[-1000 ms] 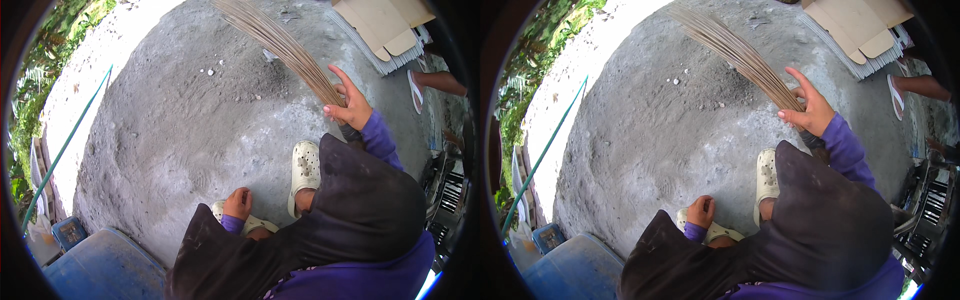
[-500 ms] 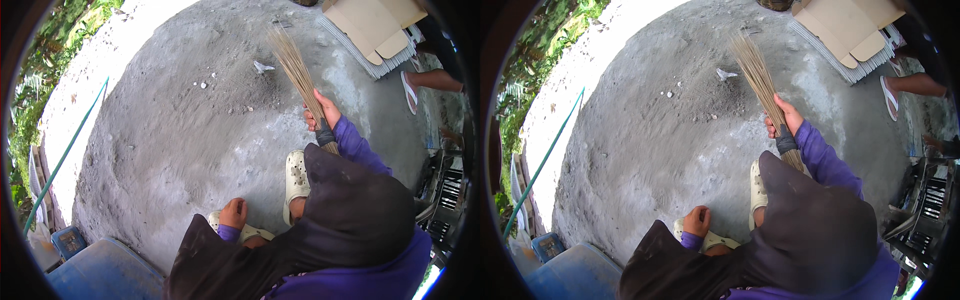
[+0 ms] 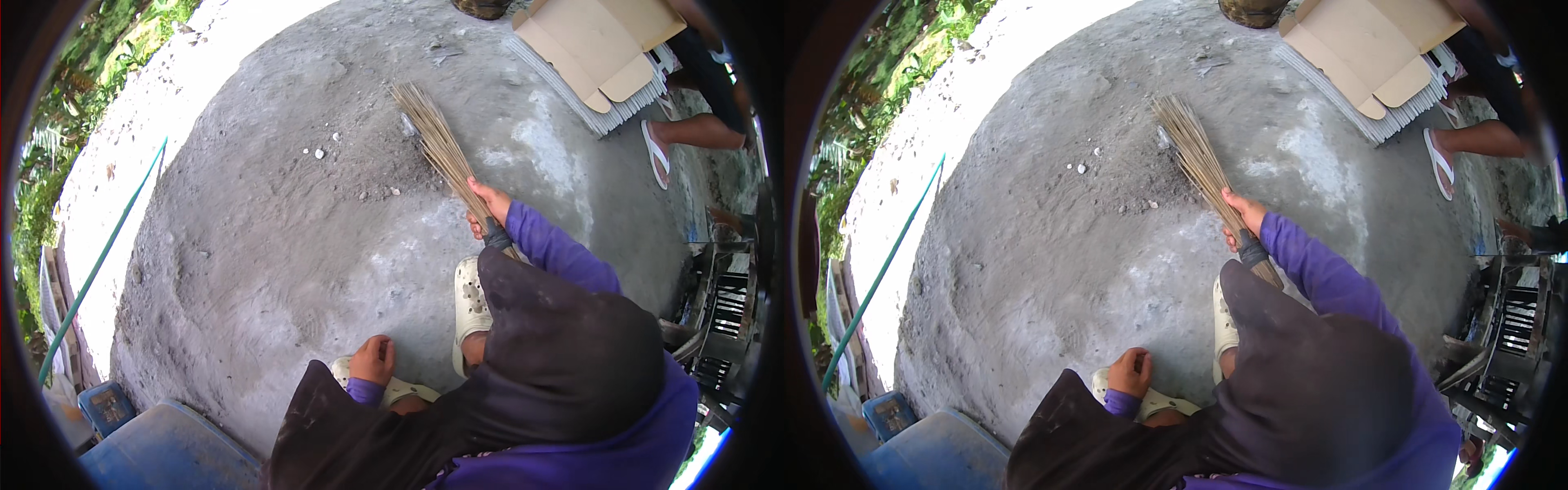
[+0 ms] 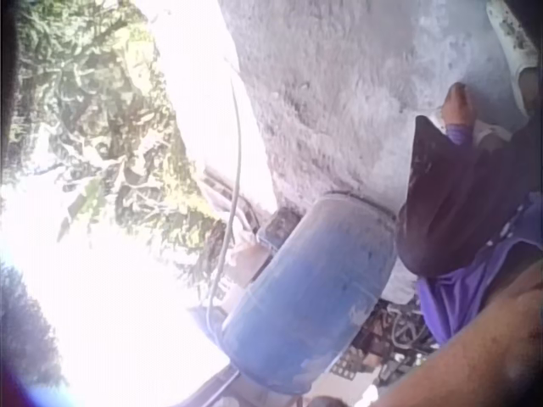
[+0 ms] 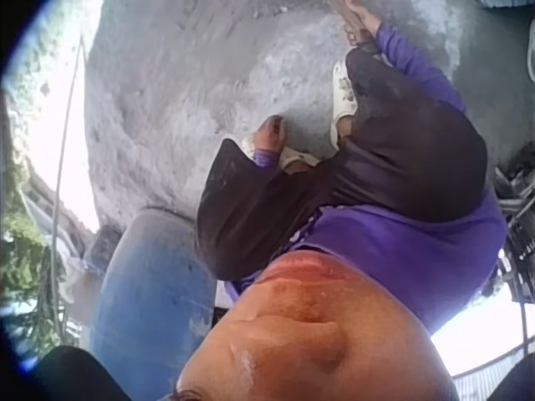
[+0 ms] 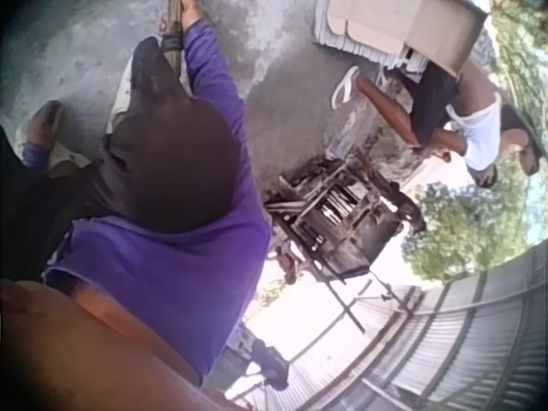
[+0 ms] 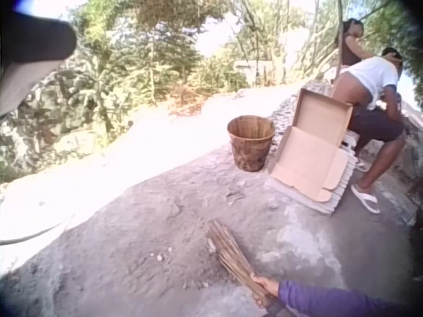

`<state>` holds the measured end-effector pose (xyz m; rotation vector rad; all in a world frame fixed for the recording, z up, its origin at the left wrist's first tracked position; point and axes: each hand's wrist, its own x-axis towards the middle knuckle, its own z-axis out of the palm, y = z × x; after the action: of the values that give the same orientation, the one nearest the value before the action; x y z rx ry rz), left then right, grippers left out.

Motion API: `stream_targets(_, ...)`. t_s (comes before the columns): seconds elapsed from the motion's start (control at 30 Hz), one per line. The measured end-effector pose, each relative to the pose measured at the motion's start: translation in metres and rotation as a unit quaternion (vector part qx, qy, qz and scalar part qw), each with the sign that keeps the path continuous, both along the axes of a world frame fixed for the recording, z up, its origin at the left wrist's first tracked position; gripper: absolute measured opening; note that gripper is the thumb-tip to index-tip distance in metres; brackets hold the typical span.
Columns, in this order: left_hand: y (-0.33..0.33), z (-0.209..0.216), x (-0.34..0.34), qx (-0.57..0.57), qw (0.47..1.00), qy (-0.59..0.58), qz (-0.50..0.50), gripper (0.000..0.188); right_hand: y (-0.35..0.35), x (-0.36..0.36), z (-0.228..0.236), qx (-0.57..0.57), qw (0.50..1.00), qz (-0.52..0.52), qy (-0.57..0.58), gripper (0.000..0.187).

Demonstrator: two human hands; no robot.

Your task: Using a broom to sweep dust or debris off a concrete surface.

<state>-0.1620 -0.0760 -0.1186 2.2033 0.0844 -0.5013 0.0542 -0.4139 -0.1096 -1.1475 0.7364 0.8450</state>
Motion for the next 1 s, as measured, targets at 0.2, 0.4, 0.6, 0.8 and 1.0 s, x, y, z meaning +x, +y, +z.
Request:
stream_targets(0.2, -0.004, 0.004, 0.002, 0.003, 1.0, 0.001, 0.005, 0.012, -0.025, 0.004, 0.028, 0.133, 0.981, -0.092, -0.108, 0.055)
stream_targets(0.4, -0.001, 0.004, 0.001, 0.014, 1.0, -0.01, 0.007, 0.012, -0.003, 0.029, 0.069, 0.048, 0.988, 0.001, -0.148, 0.055)
stream_targets(0.6, -0.002, 0.002, 0.001, 0.002, 1.0, -0.006, 0.017, 0.012, 0.013, 0.05, 0.098, -0.013, 0.988, -0.01, -0.154, 0.048)
stream_targets(0.8, 0.001, 0.007, 0.001, -0.013, 0.999, -0.029, 0.032, 0.011, 0.017, 0.052, 0.121, 0.032, 0.989, 0.019, -0.146, 0.046)
stream_targets(1.0, 0.002, 0.004, 0.0, -0.028, 0.999, -0.026, 0.027, 0.011, 0.004, 0.048, 0.119, 0.093, 0.991, 0.007, -0.092, 0.044)
